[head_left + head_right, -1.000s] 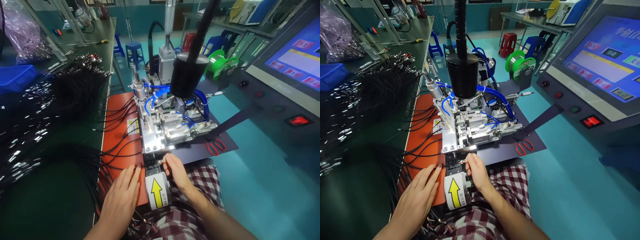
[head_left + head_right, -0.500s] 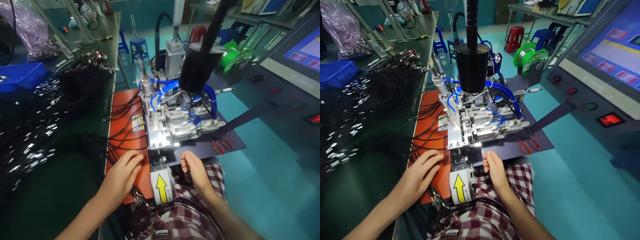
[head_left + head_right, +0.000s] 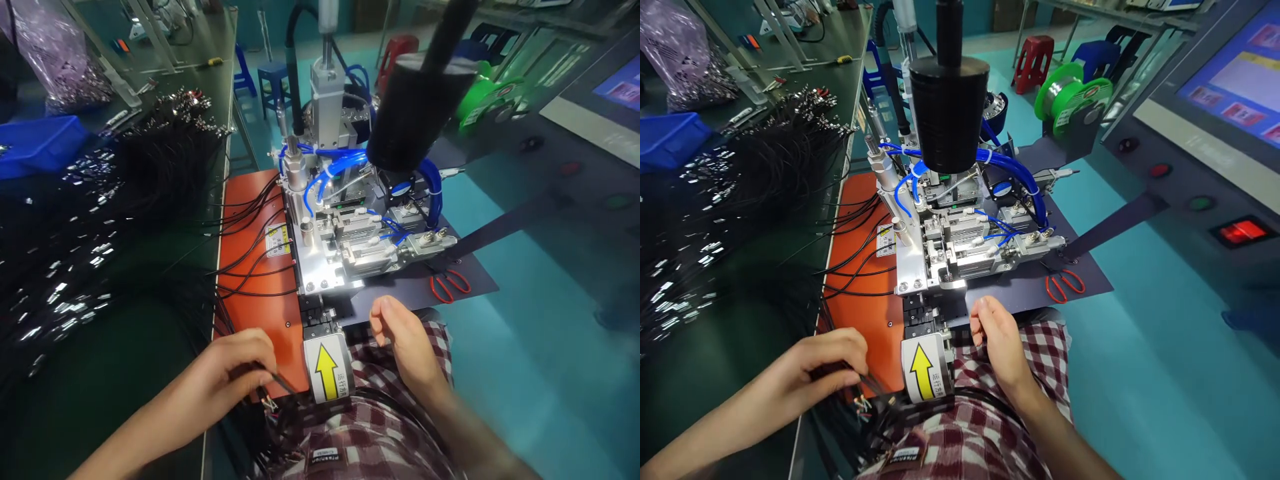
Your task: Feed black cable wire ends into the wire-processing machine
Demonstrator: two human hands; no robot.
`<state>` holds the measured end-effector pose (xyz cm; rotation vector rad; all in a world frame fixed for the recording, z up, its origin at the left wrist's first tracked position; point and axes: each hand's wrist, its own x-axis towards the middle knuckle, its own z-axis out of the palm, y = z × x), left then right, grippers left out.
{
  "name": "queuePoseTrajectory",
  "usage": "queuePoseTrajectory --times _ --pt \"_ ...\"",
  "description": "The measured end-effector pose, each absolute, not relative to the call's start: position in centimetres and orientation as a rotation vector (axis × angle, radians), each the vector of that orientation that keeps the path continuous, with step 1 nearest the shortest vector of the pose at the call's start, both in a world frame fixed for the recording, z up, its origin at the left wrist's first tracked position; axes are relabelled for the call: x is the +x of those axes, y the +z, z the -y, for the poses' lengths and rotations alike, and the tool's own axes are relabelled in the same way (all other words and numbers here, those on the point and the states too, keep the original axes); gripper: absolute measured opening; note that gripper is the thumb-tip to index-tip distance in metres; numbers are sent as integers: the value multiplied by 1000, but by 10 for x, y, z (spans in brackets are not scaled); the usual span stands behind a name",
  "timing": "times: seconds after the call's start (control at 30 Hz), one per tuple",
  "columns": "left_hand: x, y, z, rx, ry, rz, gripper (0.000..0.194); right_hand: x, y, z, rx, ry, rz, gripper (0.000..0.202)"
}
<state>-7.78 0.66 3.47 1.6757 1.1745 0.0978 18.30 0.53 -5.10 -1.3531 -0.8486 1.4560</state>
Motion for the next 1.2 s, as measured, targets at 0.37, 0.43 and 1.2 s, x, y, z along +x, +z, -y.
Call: queuePoseTrajectory --times 0.37,0.43,1.2 --pt "-60 11 6 1757 293 -1496 17 165 -27 9 -1259 1484 1300 20" --pt "-49 17 4 1847 297 -1429 14 162 -25 9 -1294 1422 1348 17" --pt "2 12 -8 1609 415 -1238 24 169 -29 4 -1288 692 1773 16"
